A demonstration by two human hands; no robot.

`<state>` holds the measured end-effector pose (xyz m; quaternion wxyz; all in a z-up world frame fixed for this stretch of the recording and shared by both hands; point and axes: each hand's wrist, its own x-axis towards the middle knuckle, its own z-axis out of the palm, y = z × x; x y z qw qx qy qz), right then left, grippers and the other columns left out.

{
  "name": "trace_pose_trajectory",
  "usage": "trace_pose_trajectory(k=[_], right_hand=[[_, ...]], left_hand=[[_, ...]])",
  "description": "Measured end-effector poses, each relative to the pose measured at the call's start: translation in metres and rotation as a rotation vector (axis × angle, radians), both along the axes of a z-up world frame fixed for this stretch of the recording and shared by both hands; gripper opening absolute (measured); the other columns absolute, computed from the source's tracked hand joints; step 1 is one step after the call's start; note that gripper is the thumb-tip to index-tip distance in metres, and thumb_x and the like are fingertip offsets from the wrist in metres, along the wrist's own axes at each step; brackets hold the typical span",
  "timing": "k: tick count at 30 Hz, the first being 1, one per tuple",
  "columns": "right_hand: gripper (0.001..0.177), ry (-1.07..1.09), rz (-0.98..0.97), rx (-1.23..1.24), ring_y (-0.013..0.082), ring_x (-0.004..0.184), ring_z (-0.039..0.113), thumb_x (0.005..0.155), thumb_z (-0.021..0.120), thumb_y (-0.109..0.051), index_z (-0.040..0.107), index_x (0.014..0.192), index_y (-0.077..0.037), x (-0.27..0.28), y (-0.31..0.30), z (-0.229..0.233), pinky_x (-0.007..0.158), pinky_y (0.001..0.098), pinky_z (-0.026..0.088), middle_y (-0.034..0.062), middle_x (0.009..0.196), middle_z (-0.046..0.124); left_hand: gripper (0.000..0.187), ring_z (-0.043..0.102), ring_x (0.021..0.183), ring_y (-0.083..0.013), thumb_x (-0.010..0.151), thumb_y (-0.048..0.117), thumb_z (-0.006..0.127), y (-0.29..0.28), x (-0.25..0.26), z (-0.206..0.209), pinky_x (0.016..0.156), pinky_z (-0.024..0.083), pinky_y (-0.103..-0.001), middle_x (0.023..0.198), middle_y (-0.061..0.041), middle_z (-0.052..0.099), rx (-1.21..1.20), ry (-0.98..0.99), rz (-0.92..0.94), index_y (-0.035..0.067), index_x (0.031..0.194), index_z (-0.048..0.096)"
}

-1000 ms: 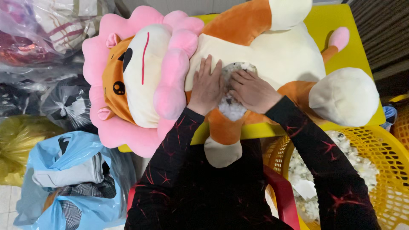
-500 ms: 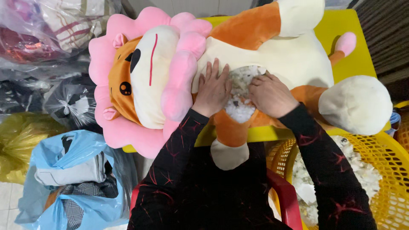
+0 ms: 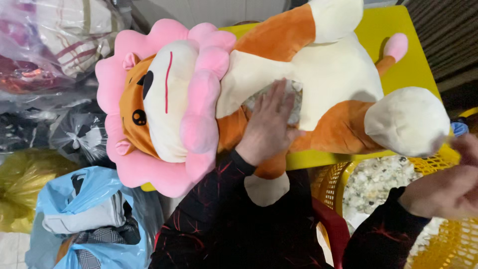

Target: The person repeatedly scoops white stuffing from a yellow basket and packs it into the torso opening of a large lion plush toy on a yellow table. They press and distribute the stuffing by hand to fill the body cavity.

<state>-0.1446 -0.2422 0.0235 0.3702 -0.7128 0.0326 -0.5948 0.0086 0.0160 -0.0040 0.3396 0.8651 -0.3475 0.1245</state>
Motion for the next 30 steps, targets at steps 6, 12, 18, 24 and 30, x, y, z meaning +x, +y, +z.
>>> trace_pose_trajectory(k=[6,12,18,24,30], right_hand=[[0.058,0.039,0.603,1.091,0.0247,0.147,0.056,0.111,0.042,-0.042,0.037,0.161,-0.012,0.033,-0.060,-0.133,0.122,0.0378,0.052,0.0064,0.161,0.053],[0.048,0.116,0.839,1.356,0.0220,0.102,0.063,0.117,0.046,-0.042,0.053,0.151,-0.009,0.043,-0.046,-0.215,0.066,0.0302,0.049,0.0081,0.136,0.065],[0.048,0.168,0.775,1.420,0.0190,0.106,0.064,0.113,0.044,-0.045,0.052,0.145,-0.011,0.051,-0.041,-0.198,0.077,0.0308,0.051,0.0038,0.134,0.065],[0.059,0.208,0.738,1.202,0.0157,0.129,0.058,0.101,0.041,-0.061,0.043,0.146,-0.022,0.046,-0.014,-0.162,0.103,0.0454,0.050,-0.0027,0.146,0.053],[0.065,0.217,0.863,0.909,0.0182,0.143,0.042,0.110,0.061,-0.034,0.028,0.164,-0.019,0.052,-0.004,-0.132,0.123,0.0472,0.037,-0.0003,0.152,0.044]], left_hand=[[0.145,0.003,0.161,-0.0375,0.053,0.058,0.089,-0.063,-0.016,-0.001,0.124,0.011,-0.071,0.171,-0.024,0.005,0.540,0.099,-0.048,0.010,0.163,0.008],[0.126,0.004,0.159,-0.0410,0.067,0.048,0.084,-0.077,0.005,-0.031,0.121,0.013,-0.070,0.170,-0.024,0.007,0.516,-0.243,0.213,0.025,0.165,0.008],[0.135,0.008,0.158,-0.0421,0.061,0.054,0.085,-0.072,0.019,-0.044,0.121,0.007,-0.072,0.168,-0.028,0.010,0.503,0.018,0.182,0.011,0.162,0.007],[0.123,0.028,0.153,-0.0325,0.070,0.057,0.076,-0.078,0.063,-0.071,0.120,0.005,-0.070,0.161,-0.024,0.034,0.663,0.058,0.141,-0.007,0.157,0.016],[0.049,0.050,0.142,-0.0316,0.097,0.034,0.051,-0.077,0.084,-0.042,0.116,0.007,-0.083,0.145,-0.018,0.058,0.766,0.169,-0.123,0.006,0.137,0.060]])
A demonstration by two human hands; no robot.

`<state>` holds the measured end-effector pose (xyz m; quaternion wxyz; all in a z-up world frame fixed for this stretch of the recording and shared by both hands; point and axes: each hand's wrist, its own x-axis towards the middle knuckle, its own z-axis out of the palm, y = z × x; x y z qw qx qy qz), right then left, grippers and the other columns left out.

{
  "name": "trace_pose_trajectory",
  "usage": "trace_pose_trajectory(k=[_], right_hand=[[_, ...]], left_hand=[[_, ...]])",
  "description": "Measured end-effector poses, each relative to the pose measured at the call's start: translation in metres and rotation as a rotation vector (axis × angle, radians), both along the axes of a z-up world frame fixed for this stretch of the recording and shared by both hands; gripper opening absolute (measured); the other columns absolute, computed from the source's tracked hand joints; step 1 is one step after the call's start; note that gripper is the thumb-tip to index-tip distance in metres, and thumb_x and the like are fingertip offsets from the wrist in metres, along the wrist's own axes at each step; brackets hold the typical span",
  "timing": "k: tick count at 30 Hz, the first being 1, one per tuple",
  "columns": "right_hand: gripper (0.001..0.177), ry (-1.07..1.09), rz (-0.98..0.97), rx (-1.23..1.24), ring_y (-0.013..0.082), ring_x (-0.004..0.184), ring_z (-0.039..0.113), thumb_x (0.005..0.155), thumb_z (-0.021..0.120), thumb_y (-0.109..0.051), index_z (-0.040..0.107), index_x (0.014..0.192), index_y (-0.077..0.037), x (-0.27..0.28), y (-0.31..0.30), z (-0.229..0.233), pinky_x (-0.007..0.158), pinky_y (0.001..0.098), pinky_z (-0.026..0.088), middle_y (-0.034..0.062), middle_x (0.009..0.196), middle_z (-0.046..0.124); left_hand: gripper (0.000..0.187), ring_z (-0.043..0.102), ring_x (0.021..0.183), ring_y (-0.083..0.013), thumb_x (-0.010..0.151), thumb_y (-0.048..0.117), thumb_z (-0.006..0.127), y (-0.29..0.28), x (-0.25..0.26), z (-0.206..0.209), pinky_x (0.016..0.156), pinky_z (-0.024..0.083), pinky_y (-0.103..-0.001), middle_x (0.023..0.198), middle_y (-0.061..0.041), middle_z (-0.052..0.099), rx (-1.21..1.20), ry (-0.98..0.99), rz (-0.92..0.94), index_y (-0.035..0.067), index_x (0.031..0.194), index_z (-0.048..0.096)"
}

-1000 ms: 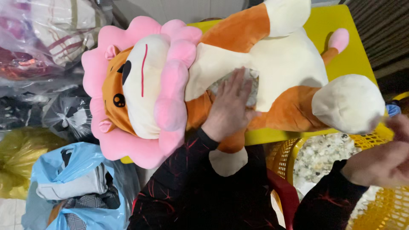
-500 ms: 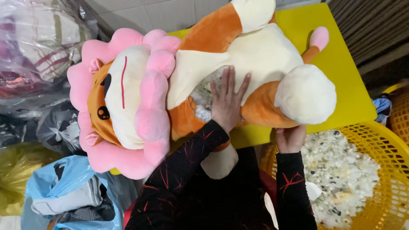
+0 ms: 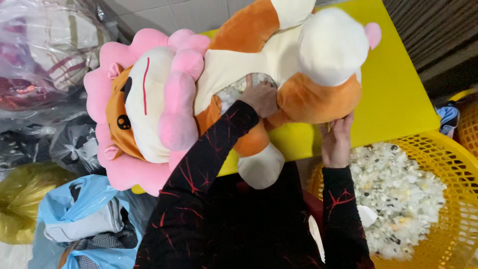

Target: The person repeatedly scoops white stuffing from a yellow basket and packs it into the torso opening of a large lion plush toy on a yellow table. They press and distribute the stuffing by hand to fill the body cavity.

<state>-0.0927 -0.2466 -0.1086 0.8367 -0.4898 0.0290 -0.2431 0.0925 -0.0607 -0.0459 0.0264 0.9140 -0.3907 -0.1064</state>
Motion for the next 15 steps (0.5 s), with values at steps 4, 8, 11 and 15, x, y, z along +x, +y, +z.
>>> trace_pose_trajectory(k=[4,8,11,15], right_hand=[[0.084,-0.128,-0.048,-0.223,0.0208,0.161,0.027,0.105,0.066,-0.020,0.015,0.171,-0.014,0.008,-0.005,0.023,0.128,0.0421,0.028,0.0039,0.174,0.026],[0.091,-0.190,-0.325,-0.585,0.0234,0.161,0.017,0.104,0.074,-0.028,0.012,0.171,-0.014,0.019,0.010,0.049,0.133,0.0418,0.017,0.0073,0.174,0.015],[0.093,-0.112,-0.631,-0.884,0.0285,0.161,0.010,0.104,0.072,-0.043,0.012,0.170,-0.016,0.020,0.032,0.069,0.133,0.0447,0.011,0.0097,0.176,0.008],[0.094,-0.214,-0.651,-1.106,0.0349,0.161,0.010,0.100,0.065,-0.057,0.019,0.172,-0.019,0.031,0.067,0.112,0.132,0.0499,0.011,0.0122,0.176,0.008]], left_hand=[[0.046,0.046,0.138,-0.0345,0.094,0.042,0.055,0.024,-0.001,0.060,0.105,0.009,-0.086,0.138,-0.014,0.058,-0.119,0.148,-0.048,0.014,0.130,0.063],[0.052,0.042,0.139,-0.0354,0.092,0.043,0.061,0.053,-0.020,0.094,0.105,0.005,-0.084,0.135,-0.012,0.060,-0.410,0.186,-0.119,0.012,0.133,0.060],[0.058,0.041,0.141,-0.0370,0.093,0.037,0.067,0.078,-0.040,0.093,0.111,0.009,-0.074,0.137,-0.018,0.058,-0.555,0.209,-0.199,0.005,0.139,0.052],[0.063,0.047,0.143,-0.0292,0.095,0.022,0.070,0.128,-0.063,0.091,0.123,0.031,-0.046,0.149,-0.014,0.056,-0.951,0.602,-0.080,0.004,0.150,0.044]])
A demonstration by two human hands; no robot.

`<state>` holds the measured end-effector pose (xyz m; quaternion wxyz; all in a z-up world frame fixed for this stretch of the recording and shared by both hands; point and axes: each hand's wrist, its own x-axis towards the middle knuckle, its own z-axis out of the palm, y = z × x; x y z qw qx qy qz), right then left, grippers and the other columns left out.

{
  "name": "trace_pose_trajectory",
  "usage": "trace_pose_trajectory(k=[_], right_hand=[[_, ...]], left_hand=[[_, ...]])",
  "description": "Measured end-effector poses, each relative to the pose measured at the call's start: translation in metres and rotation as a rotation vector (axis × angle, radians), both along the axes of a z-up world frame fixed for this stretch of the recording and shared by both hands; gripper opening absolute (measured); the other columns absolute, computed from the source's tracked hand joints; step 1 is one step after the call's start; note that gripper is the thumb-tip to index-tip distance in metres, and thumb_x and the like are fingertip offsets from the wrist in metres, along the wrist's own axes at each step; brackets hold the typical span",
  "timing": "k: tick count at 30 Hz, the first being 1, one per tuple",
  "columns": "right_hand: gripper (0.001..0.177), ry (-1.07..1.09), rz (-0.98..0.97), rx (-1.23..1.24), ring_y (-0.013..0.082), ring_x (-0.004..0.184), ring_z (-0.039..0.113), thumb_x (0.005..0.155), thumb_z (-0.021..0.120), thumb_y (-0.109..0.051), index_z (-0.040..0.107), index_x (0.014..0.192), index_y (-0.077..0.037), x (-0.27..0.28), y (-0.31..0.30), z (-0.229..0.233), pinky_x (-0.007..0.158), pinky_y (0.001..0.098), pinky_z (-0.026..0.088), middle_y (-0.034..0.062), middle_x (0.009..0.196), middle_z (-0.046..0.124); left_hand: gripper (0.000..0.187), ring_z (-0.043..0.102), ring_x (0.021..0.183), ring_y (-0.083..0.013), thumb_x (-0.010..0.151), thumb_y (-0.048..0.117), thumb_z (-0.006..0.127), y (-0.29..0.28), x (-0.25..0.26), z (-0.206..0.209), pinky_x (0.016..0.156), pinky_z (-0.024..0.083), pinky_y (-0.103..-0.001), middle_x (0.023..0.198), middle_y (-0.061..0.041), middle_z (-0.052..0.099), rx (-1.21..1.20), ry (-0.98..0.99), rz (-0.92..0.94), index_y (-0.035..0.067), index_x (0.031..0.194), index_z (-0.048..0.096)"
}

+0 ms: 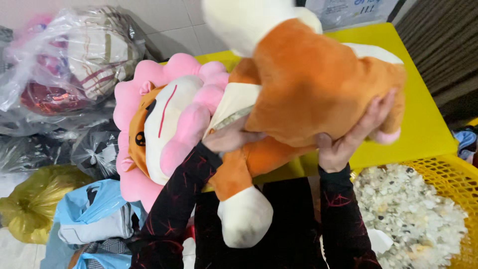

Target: The person repeatedly scoops white stuffing from a yellow basket and packs it into the torso opening of a large lion plush toy on a yellow table. They press and distribute the stuffing by hand to fill the body cavity.

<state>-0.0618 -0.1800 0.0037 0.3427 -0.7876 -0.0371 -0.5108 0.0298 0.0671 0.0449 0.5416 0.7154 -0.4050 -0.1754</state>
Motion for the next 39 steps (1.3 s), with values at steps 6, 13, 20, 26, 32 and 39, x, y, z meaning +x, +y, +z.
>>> trace_pose_trajectory(k=[6,13,20,26,32,39], right_hand=[[0.074,0.181,0.293,-0.351,0.0437,0.159,0.025,0.101,0.062,-0.052,0.041,0.160,-0.013,0.080,0.069,0.066,0.130,0.0637,0.017,0.0151,0.171,0.029],[0.053,0.376,0.735,-0.427,0.0373,0.159,0.024,0.109,0.052,-0.026,0.044,0.160,-0.015,0.186,0.138,0.074,0.127,0.0624,0.015,0.0136,0.171,0.030],[0.021,0.166,0.594,0.289,0.0190,0.137,0.053,0.113,0.063,-0.006,0.063,0.134,-0.007,0.226,0.065,-0.030,0.120,0.0304,0.039,0.0085,0.146,0.059],[0.109,0.277,0.933,0.569,0.0243,0.164,0.025,0.096,0.070,-0.003,-0.010,0.169,-0.011,0.201,0.029,-0.108,0.136,0.0367,0.022,0.0075,0.178,0.016],[0.128,0.444,0.947,0.614,0.0259,0.139,0.049,0.075,0.086,-0.005,-0.008,0.161,-0.006,0.202,0.056,-0.088,0.117,0.0366,0.042,0.0151,0.156,0.044],[0.043,0.330,0.262,0.788,0.0241,0.097,0.072,0.082,0.086,-0.009,0.060,0.112,0.007,0.217,0.058,-0.137,0.087,0.0367,0.058,0.0146,0.110,0.073]], left_hand=[[0.098,0.056,0.127,-0.0370,0.080,0.016,0.079,0.043,-0.043,0.011,0.108,0.049,-0.039,0.147,-0.022,0.051,0.043,0.136,0.717,0.008,0.160,0.023],[0.144,0.033,0.145,-0.0558,0.066,0.017,0.095,0.024,-0.028,-0.005,0.113,0.040,-0.052,0.160,-0.041,0.018,0.049,-0.386,1.042,0.000,0.157,-0.015],[0.122,0.063,0.117,-0.0506,0.084,0.023,0.074,0.047,0.060,-0.014,0.102,0.050,-0.049,0.126,-0.037,0.063,0.316,0.002,1.004,-0.004,0.160,-0.017],[0.107,0.063,0.114,-0.0478,0.086,0.032,0.077,0.055,0.105,-0.033,0.097,0.050,-0.051,0.124,-0.032,0.065,0.525,-0.103,0.933,-0.003,0.159,0.008],[0.044,0.066,0.114,-0.0438,0.087,0.034,0.070,0.040,0.123,-0.064,0.098,0.051,-0.051,0.114,-0.027,0.072,0.675,-0.214,0.854,0.003,0.120,0.069],[0.038,0.070,0.092,-0.0455,0.087,0.036,0.072,0.002,0.131,-0.080,0.081,0.055,-0.055,0.094,-0.026,0.072,0.442,-0.285,0.935,0.000,0.096,0.072]])
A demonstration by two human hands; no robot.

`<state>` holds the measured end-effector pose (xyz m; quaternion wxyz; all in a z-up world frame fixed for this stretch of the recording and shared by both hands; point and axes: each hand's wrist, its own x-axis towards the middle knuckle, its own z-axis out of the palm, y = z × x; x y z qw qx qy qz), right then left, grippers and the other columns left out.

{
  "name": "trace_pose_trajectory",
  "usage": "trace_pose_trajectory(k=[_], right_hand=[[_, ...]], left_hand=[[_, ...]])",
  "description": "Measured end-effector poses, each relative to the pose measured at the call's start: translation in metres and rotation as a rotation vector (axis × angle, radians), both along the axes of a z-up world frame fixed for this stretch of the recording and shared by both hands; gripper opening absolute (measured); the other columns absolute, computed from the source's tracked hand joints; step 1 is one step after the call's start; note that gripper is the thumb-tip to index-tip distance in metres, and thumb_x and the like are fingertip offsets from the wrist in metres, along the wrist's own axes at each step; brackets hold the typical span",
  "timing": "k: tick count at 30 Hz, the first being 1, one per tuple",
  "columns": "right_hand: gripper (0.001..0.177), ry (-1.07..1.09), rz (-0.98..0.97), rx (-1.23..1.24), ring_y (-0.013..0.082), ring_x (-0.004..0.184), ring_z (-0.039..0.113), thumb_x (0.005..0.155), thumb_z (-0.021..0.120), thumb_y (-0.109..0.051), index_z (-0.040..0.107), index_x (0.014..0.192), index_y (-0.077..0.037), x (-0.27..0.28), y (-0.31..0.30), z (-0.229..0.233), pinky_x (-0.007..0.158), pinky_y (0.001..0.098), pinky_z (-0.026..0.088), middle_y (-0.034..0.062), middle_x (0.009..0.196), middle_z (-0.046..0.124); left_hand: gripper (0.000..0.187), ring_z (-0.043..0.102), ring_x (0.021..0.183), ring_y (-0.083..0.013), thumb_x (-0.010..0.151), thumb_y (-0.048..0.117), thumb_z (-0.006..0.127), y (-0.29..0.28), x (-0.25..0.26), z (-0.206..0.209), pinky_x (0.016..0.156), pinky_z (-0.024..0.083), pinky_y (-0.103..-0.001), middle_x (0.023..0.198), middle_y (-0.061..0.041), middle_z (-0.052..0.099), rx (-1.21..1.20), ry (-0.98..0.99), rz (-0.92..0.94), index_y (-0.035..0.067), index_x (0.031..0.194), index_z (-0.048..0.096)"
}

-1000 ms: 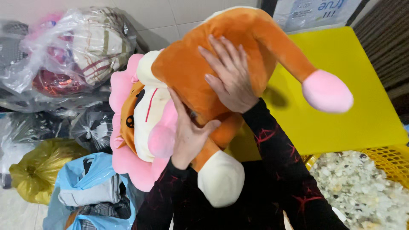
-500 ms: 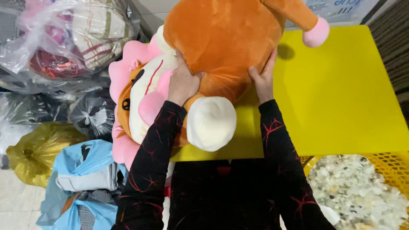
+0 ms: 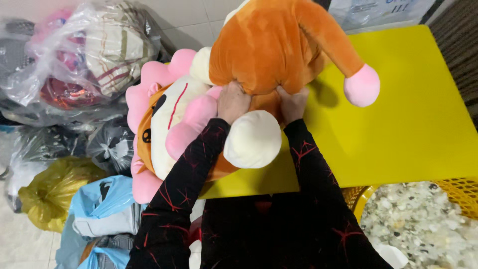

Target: The person repeatedly scoops white stuffing from a yellow basket and packs it into the torso opening of a large lion plush toy on a yellow table. They press and distribute the stuffing by hand to fill the body cavity.

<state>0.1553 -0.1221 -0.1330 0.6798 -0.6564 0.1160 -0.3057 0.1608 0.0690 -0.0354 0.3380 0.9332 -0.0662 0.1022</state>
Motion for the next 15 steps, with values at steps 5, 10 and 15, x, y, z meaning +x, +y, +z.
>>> trace_pose_trajectory(k=[5,10,15], right_hand=[[0.029,-0.127,0.093,-0.178,0.0245,0.087,0.076,0.084,0.087,-0.013,0.073,0.101,0.006,0.008,-0.023,0.010,0.081,0.0358,0.059,0.0142,0.099,0.078],[0.054,0.026,0.058,-0.252,0.0302,0.110,0.069,0.078,0.092,-0.021,0.066,0.117,0.006,-0.005,-0.025,0.044,0.097,0.0390,0.055,0.0227,0.120,0.072],[0.098,-0.122,0.293,-0.685,0.0456,0.149,0.018,0.072,0.090,-0.023,0.042,0.152,0.006,-0.013,-0.068,0.057,0.121,0.0489,0.024,0.0361,0.161,0.012]], left_hand=[[0.106,0.071,0.072,-0.0389,0.076,0.073,0.079,0.008,-0.040,0.093,0.065,0.058,-0.049,0.075,-0.022,0.069,0.450,-0.007,-0.015,-0.014,0.132,0.056],[0.097,0.050,0.132,-0.0418,0.069,0.067,0.089,0.013,-0.055,0.180,0.102,0.045,-0.057,0.135,-0.023,0.056,0.467,-0.508,-0.166,0.002,0.131,0.053],[0.158,0.006,0.157,-0.0466,0.049,0.057,0.101,-0.005,0.026,0.183,0.118,0.016,-0.063,0.169,-0.030,0.002,0.512,-0.126,-0.418,0.015,0.164,0.001]])
